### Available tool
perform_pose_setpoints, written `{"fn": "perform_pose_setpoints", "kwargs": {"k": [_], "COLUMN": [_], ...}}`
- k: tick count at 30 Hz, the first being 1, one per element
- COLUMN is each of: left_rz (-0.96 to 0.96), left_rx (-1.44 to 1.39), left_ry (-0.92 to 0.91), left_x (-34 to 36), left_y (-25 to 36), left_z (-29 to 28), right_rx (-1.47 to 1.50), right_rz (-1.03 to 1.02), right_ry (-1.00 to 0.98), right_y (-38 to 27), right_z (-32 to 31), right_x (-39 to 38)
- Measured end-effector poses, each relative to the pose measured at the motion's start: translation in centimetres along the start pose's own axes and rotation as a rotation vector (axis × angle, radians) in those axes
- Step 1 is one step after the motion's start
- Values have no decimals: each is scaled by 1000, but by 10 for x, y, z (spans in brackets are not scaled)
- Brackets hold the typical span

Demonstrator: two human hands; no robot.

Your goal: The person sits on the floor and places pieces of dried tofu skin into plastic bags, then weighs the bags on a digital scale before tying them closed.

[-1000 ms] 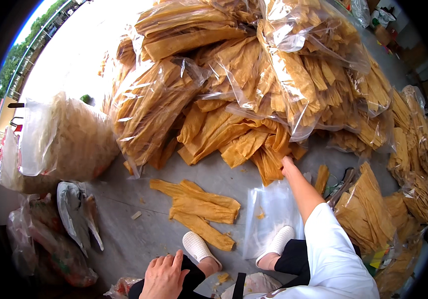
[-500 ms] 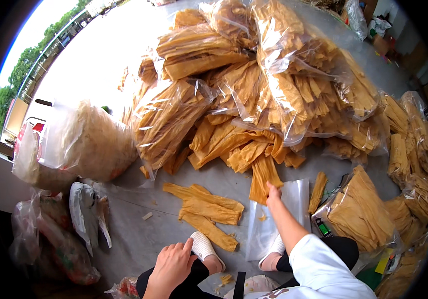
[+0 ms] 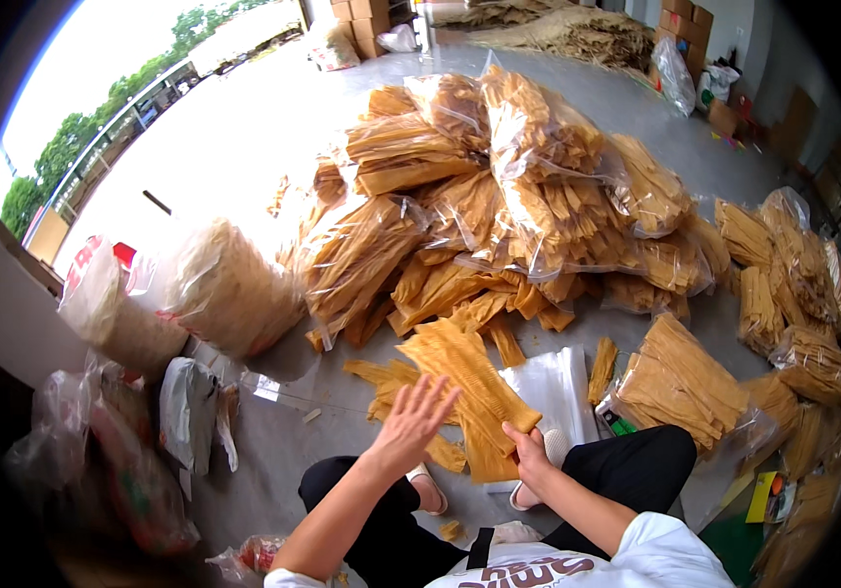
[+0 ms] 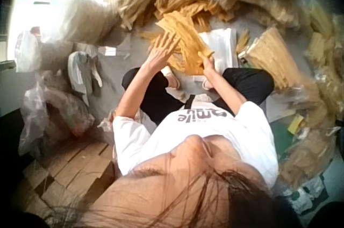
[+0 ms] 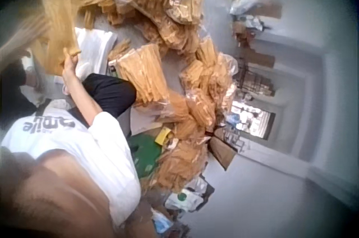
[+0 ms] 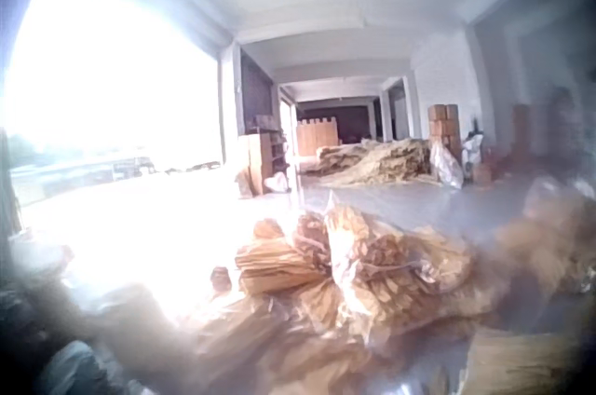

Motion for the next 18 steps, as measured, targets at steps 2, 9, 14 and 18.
{"fn": "perform_pose_setpoints", "kwargs": {"k": [2, 9, 14, 18], "left_rz": [116, 217, 195, -172], "left_rx": [43, -125, -360, -860], "left_ry": [-15, 572, 595, 829], "left_x": [2, -26, 5, 14], "left_y": [25, 40, 6, -42], "left_z": [-6, 5, -4, -22], "right_rx": [-65, -555, -351, -134], "right_rz": [-27, 6, 138, -125], "right_ry": [-188, -634, -770, -632], "right_y": [-21, -101, -109, -120], "right_z": [10, 58, 73, 93], "right_x": [-26, -92, -40, 44]}}
Point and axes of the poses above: each hand's wrist, its own x-axis towards the middle knuckle, its own z-axis out of the palm, y = z × x, the point moved 2 cm from there along x, towards the middle knuckle, and after that the axes turned 1 degree about x, right-handed, at the moved point
